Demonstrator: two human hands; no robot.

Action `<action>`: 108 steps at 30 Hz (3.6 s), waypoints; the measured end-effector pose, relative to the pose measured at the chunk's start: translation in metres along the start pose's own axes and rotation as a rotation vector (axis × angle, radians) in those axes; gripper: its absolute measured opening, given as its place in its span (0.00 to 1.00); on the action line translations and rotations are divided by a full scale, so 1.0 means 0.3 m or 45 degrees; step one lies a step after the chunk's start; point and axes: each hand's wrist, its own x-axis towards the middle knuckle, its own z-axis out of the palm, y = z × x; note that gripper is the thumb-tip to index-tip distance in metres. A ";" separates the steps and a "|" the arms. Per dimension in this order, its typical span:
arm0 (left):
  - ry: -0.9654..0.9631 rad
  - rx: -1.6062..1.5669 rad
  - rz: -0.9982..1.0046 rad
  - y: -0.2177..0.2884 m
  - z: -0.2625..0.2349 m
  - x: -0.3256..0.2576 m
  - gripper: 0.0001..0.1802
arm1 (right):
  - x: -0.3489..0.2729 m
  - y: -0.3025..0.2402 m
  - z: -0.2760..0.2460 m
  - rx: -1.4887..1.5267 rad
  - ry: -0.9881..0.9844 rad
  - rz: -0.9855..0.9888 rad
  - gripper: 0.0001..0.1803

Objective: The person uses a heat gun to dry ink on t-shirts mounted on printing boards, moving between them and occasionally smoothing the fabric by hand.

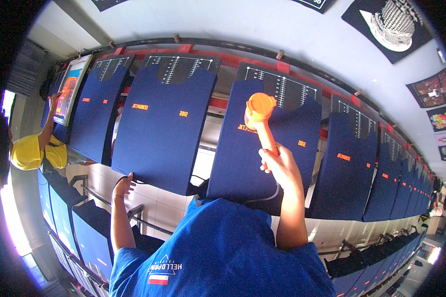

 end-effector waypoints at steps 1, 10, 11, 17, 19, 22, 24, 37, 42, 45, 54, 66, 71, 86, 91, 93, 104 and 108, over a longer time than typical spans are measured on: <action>0.013 -0.001 0.001 -0.006 0.001 0.005 0.38 | 0.002 0.008 0.004 -0.003 0.001 -0.010 0.13; 0.007 -0.015 -0.025 -0.005 0.001 0.004 0.36 | -0.006 -0.009 -0.007 -0.004 0.018 0.068 0.12; 0.001 -0.011 -0.029 -0.001 -0.001 0.003 0.36 | -0.006 0.000 -0.006 -0.015 0.024 0.037 0.12; 0.015 -0.009 -0.029 0.018 -0.001 -0.019 0.36 | -0.015 -0.009 -0.014 -0.022 0.046 0.084 0.12; 0.019 -0.013 -0.022 0.031 -0.004 -0.027 0.37 | -0.016 0.004 -0.005 -0.031 0.068 0.029 0.12; 0.027 -0.014 -0.024 0.023 -0.002 -0.024 0.37 | -0.020 0.008 -0.012 -0.030 0.072 0.036 0.12; 0.035 -0.011 -0.029 0.020 -0.002 -0.021 0.38 | -0.023 0.002 -0.027 -0.001 0.073 0.080 0.13; 0.021 -0.006 -0.011 0.009 -0.003 -0.021 0.40 | -0.029 0.020 -0.043 0.030 0.083 0.048 0.12; -0.002 0.009 -0.022 0.027 -0.007 -0.028 0.38 | -0.031 0.042 -0.039 0.019 0.112 -0.005 0.12; 0.009 -0.016 -0.002 0.031 -0.007 -0.036 0.38 | -0.040 0.044 -0.038 0.018 0.130 -0.012 0.13; 0.054 -0.072 -0.032 0.018 0.017 -0.023 0.37 | -0.064 0.033 -0.043 0.073 0.156 0.031 0.12; 0.055 -0.242 -0.006 -0.074 -0.025 0.014 0.34 | -0.083 0.018 0.096 0.121 0.259 0.001 0.12; 0.190 -0.360 -0.125 -0.268 -0.244 -0.001 0.33 | -0.091 0.023 0.322 0.195 0.167 0.023 0.14; 0.327 -0.802 -0.349 -1.161 -1.042 0.413 0.32 | 0.208 -0.251 1.398 0.033 -0.546 0.054 0.14; 0.169 -0.754 -0.332 -1.052 -1.021 0.605 0.31 | 0.316 -0.343 1.542 -0.128 -0.334 -0.064 0.16; 0.030 -0.836 -0.319 -1.029 -0.968 0.647 0.31 | 0.354 -0.341 1.571 -0.199 -0.279 -0.082 0.16; 0.168 -1.643 -0.435 -1.161 -0.519 0.675 0.32 | 0.430 -0.298 1.616 -0.043 -0.112 -0.034 0.13; 0.137 -1.899 -0.713 -1.237 -0.398 0.617 0.31 | 0.437 -0.298 1.626 -0.032 -0.101 0.004 0.14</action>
